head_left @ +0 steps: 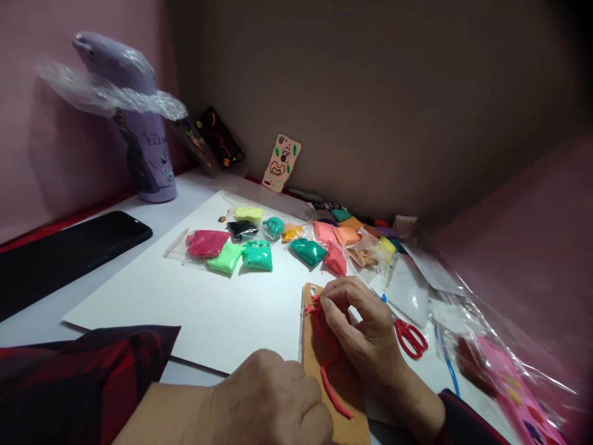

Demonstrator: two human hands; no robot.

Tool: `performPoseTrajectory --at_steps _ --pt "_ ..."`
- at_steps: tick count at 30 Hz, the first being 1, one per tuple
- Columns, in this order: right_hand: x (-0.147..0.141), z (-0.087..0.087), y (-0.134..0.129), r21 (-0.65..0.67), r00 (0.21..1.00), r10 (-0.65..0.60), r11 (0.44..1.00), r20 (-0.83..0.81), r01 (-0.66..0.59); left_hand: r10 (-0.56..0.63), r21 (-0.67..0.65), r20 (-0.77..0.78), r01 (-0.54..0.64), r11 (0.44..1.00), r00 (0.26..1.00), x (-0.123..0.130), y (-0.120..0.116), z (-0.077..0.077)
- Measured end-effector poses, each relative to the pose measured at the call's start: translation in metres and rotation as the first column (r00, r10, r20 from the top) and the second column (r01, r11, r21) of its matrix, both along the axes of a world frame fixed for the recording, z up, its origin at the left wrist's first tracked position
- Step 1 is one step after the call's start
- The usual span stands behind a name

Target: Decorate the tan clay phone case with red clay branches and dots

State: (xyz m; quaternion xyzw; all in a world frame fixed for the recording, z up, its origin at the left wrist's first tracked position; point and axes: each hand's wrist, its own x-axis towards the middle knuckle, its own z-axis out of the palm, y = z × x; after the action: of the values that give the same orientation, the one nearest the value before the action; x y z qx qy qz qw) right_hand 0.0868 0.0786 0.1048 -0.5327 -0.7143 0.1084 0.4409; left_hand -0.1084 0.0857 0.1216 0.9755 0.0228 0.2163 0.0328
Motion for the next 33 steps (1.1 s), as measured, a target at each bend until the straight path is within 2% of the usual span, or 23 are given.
performPoseTrajectory --at_steps 11,19,33 --pt "0.0003 0.0007 -0.0008 0.001 1.0 0.023 1.0 0.014 -0.023 -0.008 0.048 -0.058 0.011 0.999 0.998 0.0009 0.002 0.0018" --pt "-0.0002 0.0013 -0.0015 0.009 1.0 0.011 1.0 -0.014 -0.01 -0.017 -0.005 -0.039 0.017 1.0 0.999 0.0004 0.0016 0.0026" --pt "0.0 -0.0002 -0.0007 -0.014 0.999 0.005 1.0 0.031 -0.005 -0.013 -0.014 -0.027 0.012 1.0 1.0 -0.0004 0.0015 0.0012"
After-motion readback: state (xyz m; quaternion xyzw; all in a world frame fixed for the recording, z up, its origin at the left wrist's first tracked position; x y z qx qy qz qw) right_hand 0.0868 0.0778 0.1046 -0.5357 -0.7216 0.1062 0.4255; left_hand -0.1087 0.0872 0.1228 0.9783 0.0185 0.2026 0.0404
